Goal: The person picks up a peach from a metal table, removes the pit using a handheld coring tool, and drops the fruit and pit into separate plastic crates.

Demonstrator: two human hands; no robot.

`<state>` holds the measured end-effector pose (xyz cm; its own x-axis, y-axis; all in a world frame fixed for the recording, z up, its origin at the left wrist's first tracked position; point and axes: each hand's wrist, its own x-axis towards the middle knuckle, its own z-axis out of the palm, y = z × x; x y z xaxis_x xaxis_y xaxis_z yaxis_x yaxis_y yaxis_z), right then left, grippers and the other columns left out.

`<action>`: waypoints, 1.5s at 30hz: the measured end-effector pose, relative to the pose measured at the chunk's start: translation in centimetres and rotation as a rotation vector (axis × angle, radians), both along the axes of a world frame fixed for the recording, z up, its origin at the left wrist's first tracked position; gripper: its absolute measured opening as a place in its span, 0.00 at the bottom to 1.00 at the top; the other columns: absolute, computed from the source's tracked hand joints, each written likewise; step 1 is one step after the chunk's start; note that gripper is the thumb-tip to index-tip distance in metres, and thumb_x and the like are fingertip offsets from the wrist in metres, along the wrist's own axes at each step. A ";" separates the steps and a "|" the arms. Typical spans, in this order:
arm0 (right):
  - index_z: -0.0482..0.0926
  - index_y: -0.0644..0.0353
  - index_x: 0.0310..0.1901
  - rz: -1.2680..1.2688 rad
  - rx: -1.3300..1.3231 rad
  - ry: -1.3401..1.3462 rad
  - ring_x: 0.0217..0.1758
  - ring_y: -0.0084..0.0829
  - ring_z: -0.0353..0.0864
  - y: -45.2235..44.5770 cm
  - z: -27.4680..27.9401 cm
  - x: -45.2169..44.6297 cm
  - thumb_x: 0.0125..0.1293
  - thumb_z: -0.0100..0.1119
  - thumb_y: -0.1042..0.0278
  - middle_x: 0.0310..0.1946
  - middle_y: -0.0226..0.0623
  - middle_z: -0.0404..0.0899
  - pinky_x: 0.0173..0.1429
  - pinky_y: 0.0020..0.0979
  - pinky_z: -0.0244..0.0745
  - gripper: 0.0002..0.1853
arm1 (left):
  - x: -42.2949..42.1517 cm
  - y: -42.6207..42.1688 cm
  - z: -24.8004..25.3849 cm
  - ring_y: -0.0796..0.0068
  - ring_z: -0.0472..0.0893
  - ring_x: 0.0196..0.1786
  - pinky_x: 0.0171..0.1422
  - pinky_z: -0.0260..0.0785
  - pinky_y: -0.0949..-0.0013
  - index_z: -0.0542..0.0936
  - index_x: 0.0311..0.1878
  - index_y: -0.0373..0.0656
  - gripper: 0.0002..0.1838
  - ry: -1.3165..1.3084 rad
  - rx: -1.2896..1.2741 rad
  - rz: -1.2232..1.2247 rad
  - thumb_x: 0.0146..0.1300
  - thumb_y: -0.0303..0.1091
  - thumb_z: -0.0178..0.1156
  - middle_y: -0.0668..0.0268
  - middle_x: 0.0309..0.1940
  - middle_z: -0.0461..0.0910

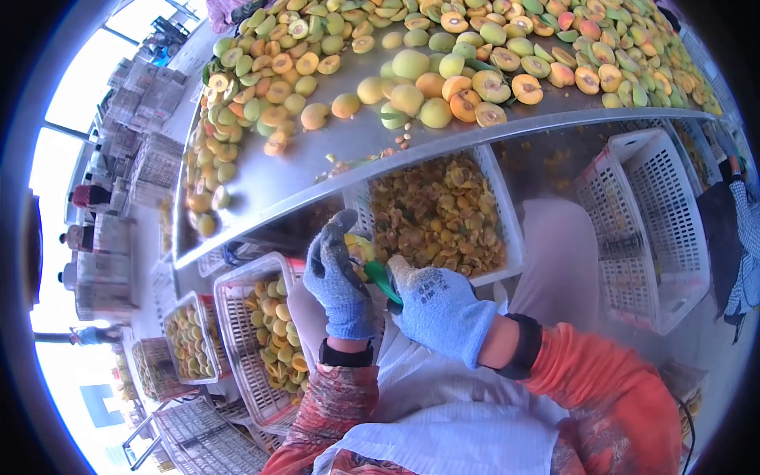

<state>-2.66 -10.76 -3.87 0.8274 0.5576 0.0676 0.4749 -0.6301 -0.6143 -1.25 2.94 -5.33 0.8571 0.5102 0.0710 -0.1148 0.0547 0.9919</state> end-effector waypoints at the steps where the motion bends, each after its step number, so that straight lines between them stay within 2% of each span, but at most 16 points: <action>1: 0.66 0.65 0.54 -0.005 -0.001 -0.001 0.22 0.31 0.78 0.1 1.2 0.2 0.55 0.61 0.63 0.22 0.40 0.75 0.24 0.33 0.72 0.27 | -0.1 0.5 -0.7 0.71 0.77 0.46 0.52 0.69 0.71 0.75 0.49 0.32 0.16 -0.099 0.174 -0.024 0.66 0.34 0.49 0.57 0.45 0.79; 3: 0.68 0.67 0.44 -0.006 0.316 0.953 0.23 0.33 0.78 -0.1 4.0 0.7 0.54 0.59 0.66 0.21 0.40 0.75 0.27 0.35 0.72 0.19 | -0.4 1.3 -0.9 0.72 0.77 0.46 0.52 0.69 0.71 0.75 0.49 0.31 0.16 -0.116 0.229 -0.103 0.66 0.33 0.49 0.57 0.45 0.79; 6: 0.68 0.67 0.42 0.000 0.375 1.004 0.18 0.28 0.74 0.0 3.2 0.8 0.54 0.59 0.68 0.18 0.38 0.72 0.23 0.32 0.70 0.17 | 0.1 1.8 -0.3 0.72 0.79 0.42 0.48 0.71 0.71 0.76 0.47 0.30 0.16 -0.032 0.246 -0.157 0.65 0.34 0.50 0.58 0.42 0.80; 8: 0.67 0.67 0.42 -0.008 0.362 1.067 0.17 0.26 0.72 -0.1 2.9 0.5 0.54 0.60 0.69 0.19 0.38 0.72 0.21 0.30 0.69 0.17 | 0.3 2.7 -0.3 0.77 0.78 0.35 0.42 0.71 0.73 0.79 0.43 0.32 0.13 0.427 -0.257 -0.326 0.62 0.33 0.53 0.61 0.34 0.81; 18: 0.69 0.63 0.41 0.058 0.432 1.210 0.12 0.20 0.67 -1.3 2.5 2.0 0.56 0.60 0.70 0.20 0.33 0.71 0.13 0.21 0.62 0.13 | 1.6 2.4 2.0 0.80 0.77 0.34 0.41 0.70 0.77 0.80 0.44 0.33 0.12 0.272 0.283 -0.545 0.63 0.28 0.50 0.62 0.37 0.82; 20: 0.70 0.63 0.40 0.065 0.591 1.377 0.13 0.20 0.67 -1.8 2.3 2.1 0.55 0.61 0.70 0.21 0.34 0.71 0.13 0.20 0.62 0.14 | 2.0 2.9 2.2 0.78 0.77 0.37 0.45 0.69 0.75 0.80 0.41 0.32 0.13 0.265 -0.071 -0.606 0.62 0.32 0.51 0.61 0.35 0.82; 24: 0.73 0.64 0.42 0.037 0.890 1.580 0.14 0.19 0.69 -2.4 2.0 2.5 0.51 0.66 0.68 0.23 0.31 0.73 0.16 0.21 0.63 0.18 | 3.6 1.9 2.1 0.73 0.79 0.29 0.35 0.72 0.74 0.79 0.39 0.29 0.18 0.275 -0.027 -0.554 0.61 0.39 0.52 0.57 0.32 0.81; 26: 0.73 0.63 0.42 0.042 0.884 1.524 0.15 0.19 0.69 -2.3 0.9 2.3 0.51 0.66 0.67 0.24 0.31 0.73 0.16 0.21 0.64 0.18 | 3.7 1.3 1.9 0.74 0.79 0.29 0.34 0.72 0.74 0.79 0.39 0.29 0.18 0.322 -0.025 -0.523 0.61 0.38 0.51 0.57 0.32 0.81; 29: 0.70 0.63 0.47 0.014 0.503 1.072 0.15 0.18 0.68 -1.8 -0.1 2.2 0.55 0.63 0.70 0.23 0.30 0.72 0.16 0.22 0.66 0.19 | 3.3 0.4 1.8 0.74 0.79 0.28 0.32 0.72 0.75 0.79 0.39 0.29 0.18 0.344 0.435 -0.408 0.61 0.39 0.52 0.56 0.32 0.81; 32: 0.72 0.61 0.45 0.039 0.855 1.503 0.15 0.20 0.68 -2.6 0.7 2.1 0.50 0.66 0.68 0.24 0.31 0.73 0.14 0.22 0.62 0.20 | 3.2 0.1 1.9 0.67 0.80 0.29 0.33 0.75 0.71 0.78 0.40 0.28 0.18 0.308 -0.261 -0.519 0.61 0.38 0.51 0.56 0.34 0.81; 34: 0.72 0.62 0.45 0.058 0.935 1.555 0.15 0.20 0.68 -2.9 1.3 2.2 0.51 0.65 0.69 0.24 0.31 0.73 0.14 0.22 0.62 0.20 | 3.6 0.0 1.4 0.61 0.81 0.30 0.34 0.76 0.67 0.77 0.39 0.28 0.19 0.231 -0.205 -0.564 0.62 0.39 0.51 0.56 0.35 0.80; 36: 0.72 0.63 0.46 0.007 1.023 1.519 0.14 0.20 0.69 -3.0 1.2 2.6 0.51 0.65 0.70 0.25 0.32 0.74 0.14 0.22 0.63 0.20 | 4.3 -0.8 1.4 0.59 0.81 0.31 0.35 0.76 0.64 0.76 0.42 0.31 0.19 0.258 -0.582 -0.495 0.62 0.41 0.51 0.56 0.36 0.79; 38: 0.72 0.62 0.46 0.065 1.059 1.467 0.16 0.20 0.70 -3.6 1.5 3.2 0.51 0.65 0.70 0.26 0.31 0.75 0.15 0.21 0.63 0.20 | 4.4 -0.7 1.8 0.59 0.80 0.33 0.36 0.77 0.62 0.74 0.46 0.35 0.20 0.207 -0.631 -0.474 0.62 0.43 0.51 0.57 0.38 0.78; 41: 0.73 0.62 0.44 -0.023 0.941 1.174 0.18 0.27 0.74 -5.0 -0.9 3.9 0.55 0.64 0.62 0.22 0.34 0.76 0.19 0.27 0.68 0.18 | 4.0 1.3 2.7 0.63 0.80 0.30 0.31 0.75 0.66 0.75 0.48 0.39 0.22 0.360 -0.641 -0.287 0.65 0.49 0.47 0.58 0.34 0.79; 43: 0.73 0.62 0.39 -0.345 0.034 0.118 0.22 0.41 0.77 -4.9 -3.9 4.3 0.56 0.63 0.52 0.22 0.44 0.77 0.26 0.36 0.71 0.21 | 3.1 3.9 2.9 0.64 0.80 0.30 0.31 0.75 0.66 0.75 0.48 0.39 0.22 0.315 -0.573 -0.301 0.65 0.49 0.46 0.59 0.33 0.79; 45: 0.72 0.62 0.37 -0.349 0.158 0.209 0.24 0.46 0.77 -5.0 -4.6 4.2 0.56 0.61 0.50 0.22 0.47 0.76 0.29 0.39 0.71 0.22 | 1.3 8.1 2.4 0.65 0.80 0.31 0.32 0.75 0.67 0.75 0.49 0.39 0.21 0.318 -0.422 -0.259 0.64 0.46 0.48 0.59 0.32 0.79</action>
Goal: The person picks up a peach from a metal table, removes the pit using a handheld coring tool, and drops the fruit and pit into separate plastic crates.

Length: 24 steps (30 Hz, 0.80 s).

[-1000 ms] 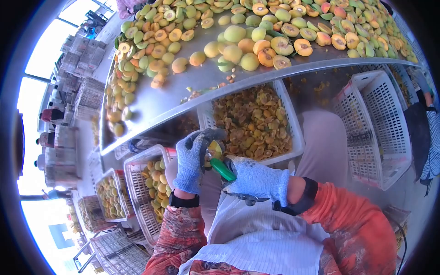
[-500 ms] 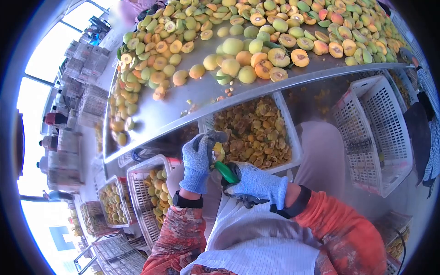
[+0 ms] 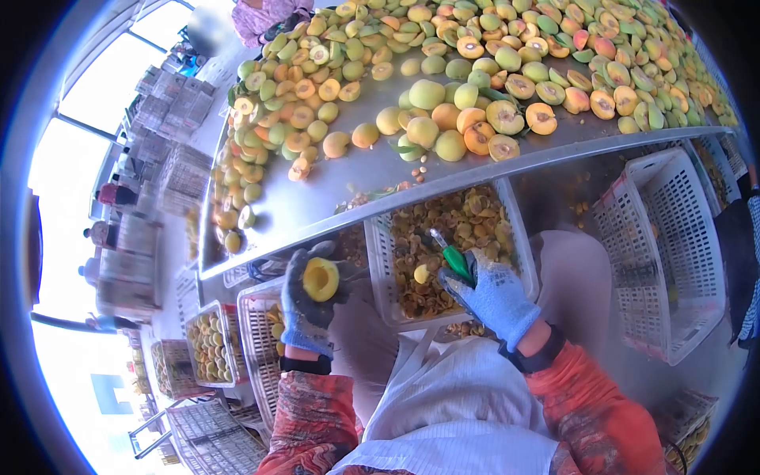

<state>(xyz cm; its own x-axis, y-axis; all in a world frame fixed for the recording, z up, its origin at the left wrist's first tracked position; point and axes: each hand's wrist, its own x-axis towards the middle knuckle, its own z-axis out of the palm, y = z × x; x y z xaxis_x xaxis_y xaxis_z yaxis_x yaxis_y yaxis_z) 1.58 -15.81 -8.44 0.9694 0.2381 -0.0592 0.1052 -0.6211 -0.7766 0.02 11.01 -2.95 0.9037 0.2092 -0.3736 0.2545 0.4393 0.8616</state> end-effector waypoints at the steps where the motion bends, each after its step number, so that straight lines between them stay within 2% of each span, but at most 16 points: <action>1: 0.72 0.63 0.36 -0.025 0.131 0.067 0.27 0.50 0.77 -0.3 -0.3 0.0 0.56 0.60 0.47 0.22 0.51 0.75 0.32 0.42 0.71 0.23 | -1.1 3.1 -0.6 0.66 0.80 0.31 0.33 0.75 0.68 0.75 0.49 0.38 0.19 0.026 0.112 0.027 0.63 0.43 0.51 0.59 0.32 0.79; 3: 0.72 0.62 0.35 -0.019 0.129 0.090 0.28 0.50 0.77 -0.8 -0.5 0.2 0.56 0.60 0.47 0.22 0.49 0.76 0.32 0.43 0.71 0.23 | -3.6 10.5 -3.5 0.66 0.80 0.32 0.36 0.74 0.70 0.77 0.48 0.37 0.15 0.108 0.504 0.278 0.59 0.33 0.57 0.58 0.34 0.80; 5: 0.72 0.63 0.35 0.018 0.075 0.119 0.29 0.50 0.77 -1.1 -0.1 0.5 0.56 0.60 0.48 0.24 0.50 0.76 0.33 0.44 0.71 0.22 | -5.1 14.1 -3.7 0.67 0.80 0.39 0.43 0.72 0.72 0.78 0.46 0.35 0.15 0.053 1.571 0.082 0.54 0.26 0.60 0.58 0.38 0.80; 7: 0.72 0.63 0.36 0.020 0.118 0.181 0.29 0.50 0.78 -1.3 -0.4 1.1 0.56 0.61 0.49 0.24 0.50 0.77 0.33 0.43 0.71 0.22 | -2.0 12.6 -1.9 0.69 0.78 0.47 0.52 0.69 0.73 0.78 0.47 0.35 0.16 0.037 1.579 0.175 0.53 0.25 0.60 0.58 0.43 0.79; 8: 0.72 0.63 0.36 0.026 0.157 0.181 0.30 0.50 0.78 -1.3 -0.7 1.3 0.56 0.60 0.50 0.25 0.50 0.77 0.33 0.43 0.71 0.21 | 0.8 10.7 -1.2 0.70 0.78 0.46 0.51 0.69 0.72 0.76 0.49 0.34 0.17 -0.006 1.240 0.197 0.54 0.23 0.59 0.58 0.44 0.79; 9: 0.72 0.63 0.37 0.026 0.193 0.176 0.30 0.50 0.78 -1.6 -1.1 1.6 0.56 0.60 0.50 0.25 0.50 0.77 0.33 0.43 0.72 0.21 | 4.3 7.9 -1.3 0.73 0.79 0.39 0.44 0.71 0.73 0.76 0.49 0.33 0.15 -0.175 0.985 0.246 0.57 0.22 0.56 0.60 0.40 0.80; 10: 0.72 0.63 0.38 0.022 0.188 0.174 0.29 0.49 0.78 -1.9 -1.9 1.7 0.56 0.61 0.51 0.24 0.50 0.77 0.33 0.42 0.72 0.21 | 7.5 4.9 -0.4 0.78 0.78 0.35 0.39 0.71 0.77 0.76 0.49 0.32 0.14 -0.098 0.819 0.175 0.58 0.20 0.53 0.63 0.38 0.80; 11: 0.72 0.63 0.38 0.008 0.193 0.177 0.29 0.49 0.78 -2.3 -2.4 1.8 0.56 0.61 0.51 0.24 0.50 0.77 0.33 0.42 0.72 0.21 | 10.8 1.6 0.2 0.81 0.78 0.36 0.33 0.69 0.82 0.75 0.50 0.33 0.14 -0.047 0.825 0.067 0.61 0.20 0.50 0.61 0.39 0.79; 13: 0.71 0.63 0.39 -0.017 0.210 0.230 0.29 0.48 0.78 -3.2 -3.1 2.1 0.56 0.61 0.50 0.24 0.49 0.77 0.33 0.42 0.72 0.22 | 17.1 -3.1 -1.5 0.79 0.78 0.34 0.34 0.71 0.80 0.74 0.52 0.33 0.15 -0.279 0.973 -0.041 0.60 0.22 0.52 0.62 0.36 0.80; 14: 0.71 0.63 0.39 -0.022 0.213 0.322 0.28 0.47 0.78 -3.8 -2.7 2.5 0.56 0.61 0.50 0.24 0.48 0.77 0.32 0.41 0.73 0.22 | 19.6 -6.5 -1.2 0.77 0.78 0.40 0.43 0.72 0.77 0.72 0.54 0.35 0.19 -0.357 0.981 -0.130 0.58 0.23 0.55 0.61 0.44 0.78; 16: 0.71 0.63 0.39 -0.055 0.251 0.330 0.28 0.47 0.79 -4.2 -2.7 2.9 0.56 0.61 0.50 0.24 0.47 0.77 0.32 0.40 0.73 0.22 | 23.2 -11.2 -1.6 0.61 0.69 0.60 0.61 0.64 0.62 0.70 0.58 0.40 0.30 -0.531 1.779 -0.402 0.48 0.29 0.62 0.57 0.60 0.66; 17: 0.71 0.62 0.39 -0.060 0.282 0.330 0.27 0.46 0.79 -4.4 -2.8 2.9 0.56 0.61 0.50 0.24 0.46 0.77 0.32 0.40 0.73 0.22 | 23.6 -13.4 -2.0 0.54 0.65 0.62 0.64 0.60 0.59 0.70 0.58 0.40 0.31 -0.420 1.997 -0.560 0.46 0.31 0.63 0.57 0.59 0.66; 20: 0.72 0.61 0.39 -0.082 0.272 0.179 0.26 0.43 0.79 -4.2 -3.9 2.7 0.56 0.61 0.51 0.23 0.44 0.77 0.30 0.38 0.73 0.21 | 24.9 -12.0 -5.2 0.56 0.67 0.61 0.62 0.64 0.62 0.70 0.58 0.39 0.30 -0.380 1.968 -0.715 0.47 0.30 0.62 0.56 0.57 0.67; 22: 0.72 0.60 0.40 -0.068 0.276 0.093 0.24 0.40 0.79 -4.2 -3.5 2.3 0.56 0.62 0.52 0.23 0.43 0.77 0.29 0.36 0.72 0.20 | 23.5 -10.4 -4.4 0.58 0.71 0.58 0.57 0.69 0.64 0.71 0.56 0.38 0.28 -0.466 1.349 -0.493 0.48 0.28 0.62 0.56 0.56 0.68; 23: 0.72 0.60 0.39 -0.051 0.360 0.245 0.22 0.37 0.78 -4.5 -2.6 2.5 0.56 0.62 0.53 0.21 0.41 0.76 0.27 0.35 0.72 0.19 | 21.8 -9.5 -4.0 0.57 0.74 0.54 0.52 0.73 0.63 0.69 0.57 0.39 0.27 -0.359 0.795 -0.374 0.52 0.32 0.59 0.53 0.54 0.68; 24: 0.72 0.60 0.39 -0.028 0.443 0.397 0.20 0.34 0.78 -4.5 -2.0 2.6 0.56 0.62 0.55 0.20 0.40 0.76 0.25 0.33 0.71 0.18 | 19.9 -8.8 -1.8 0.53 0.74 0.53 0.51 0.73 0.59 0.66 0.60 0.39 0.29 -0.277 0.418 -0.370 0.54 0.36 0.57 0.50 0.55 0.67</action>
